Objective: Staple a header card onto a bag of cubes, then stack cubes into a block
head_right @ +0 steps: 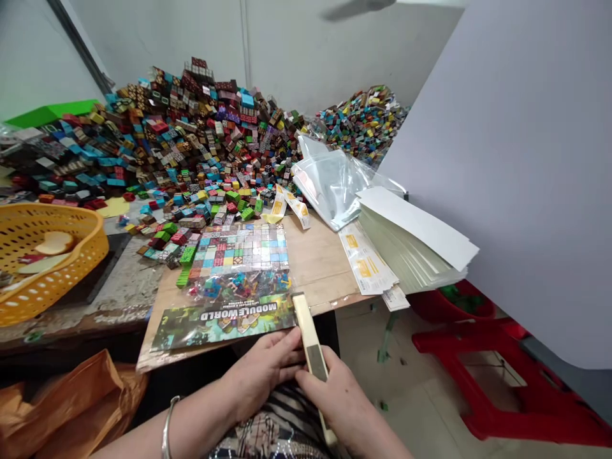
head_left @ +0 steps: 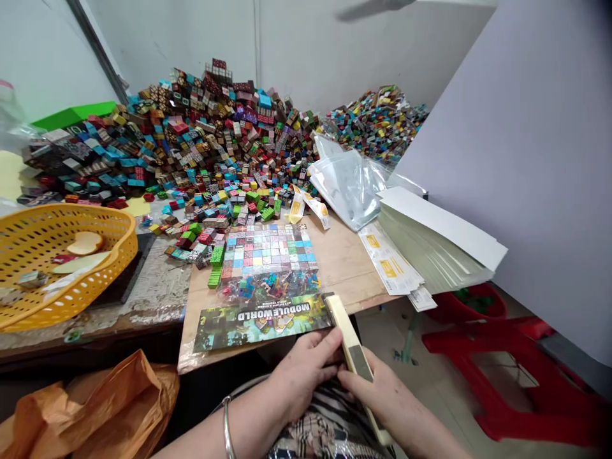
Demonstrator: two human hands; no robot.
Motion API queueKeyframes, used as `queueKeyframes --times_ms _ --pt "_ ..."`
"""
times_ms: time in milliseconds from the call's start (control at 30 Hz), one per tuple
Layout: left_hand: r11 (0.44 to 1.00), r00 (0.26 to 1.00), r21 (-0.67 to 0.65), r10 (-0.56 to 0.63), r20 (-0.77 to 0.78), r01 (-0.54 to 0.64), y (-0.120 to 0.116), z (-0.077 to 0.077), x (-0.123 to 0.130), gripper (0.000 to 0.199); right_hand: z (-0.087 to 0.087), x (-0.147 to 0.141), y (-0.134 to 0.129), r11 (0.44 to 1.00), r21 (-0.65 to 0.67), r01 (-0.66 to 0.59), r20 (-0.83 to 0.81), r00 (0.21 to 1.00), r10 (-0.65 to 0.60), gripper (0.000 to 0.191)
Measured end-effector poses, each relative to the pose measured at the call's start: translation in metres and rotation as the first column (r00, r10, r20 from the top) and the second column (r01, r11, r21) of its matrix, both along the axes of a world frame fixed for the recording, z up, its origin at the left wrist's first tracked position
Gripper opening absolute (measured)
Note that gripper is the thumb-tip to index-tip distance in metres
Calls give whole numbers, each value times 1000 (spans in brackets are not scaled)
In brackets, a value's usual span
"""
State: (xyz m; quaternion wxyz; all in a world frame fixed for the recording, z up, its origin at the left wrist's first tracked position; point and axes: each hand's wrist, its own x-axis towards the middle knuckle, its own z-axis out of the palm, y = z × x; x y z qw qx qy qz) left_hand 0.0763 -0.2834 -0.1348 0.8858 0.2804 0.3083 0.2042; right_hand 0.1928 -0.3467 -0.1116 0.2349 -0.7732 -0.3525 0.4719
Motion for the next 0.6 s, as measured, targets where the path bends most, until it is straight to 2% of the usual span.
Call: queueKeyframes --times_ms 67,133,200,300,367,433,533,600 --pt "998 997 -41 49 -59 -51 3 0 -1 47 0 6 -10 999 -36 39 -28 999 -40 23" --pt "992 990 -81 82 -118 -92 4 -1 -2 47 0 13 -21 995 -53 85 -127 988 -91 27" --pt "989 988 -102 93 -119 -106 5 -2 -4 46 2 22 -31 990 -53 130 -163 977 -137 32" --pt "987 991 -115 98 -92 -108 6 -2 -5 44 12 41 -32 987 -57 152 -5 988 -152 34" --pt "988 993 -112 94 -74 -102 6 0 -6 44 20 55 -20 990 -16 139 147 980 -135 36" --pt "991 995 -90 95 -43 -99 6 3 -7 43 27 70 1 993 73 95 326 938 -114 40" --pt "991 992 -53 126 25 -125 5 6 -7 39 31 91 45 987 147 -65 568 823 -31 49" --pt "989 987 -32 149 58 -148 5 8 -9 35 29 102 74 983 86 -163 682 728 61 48"
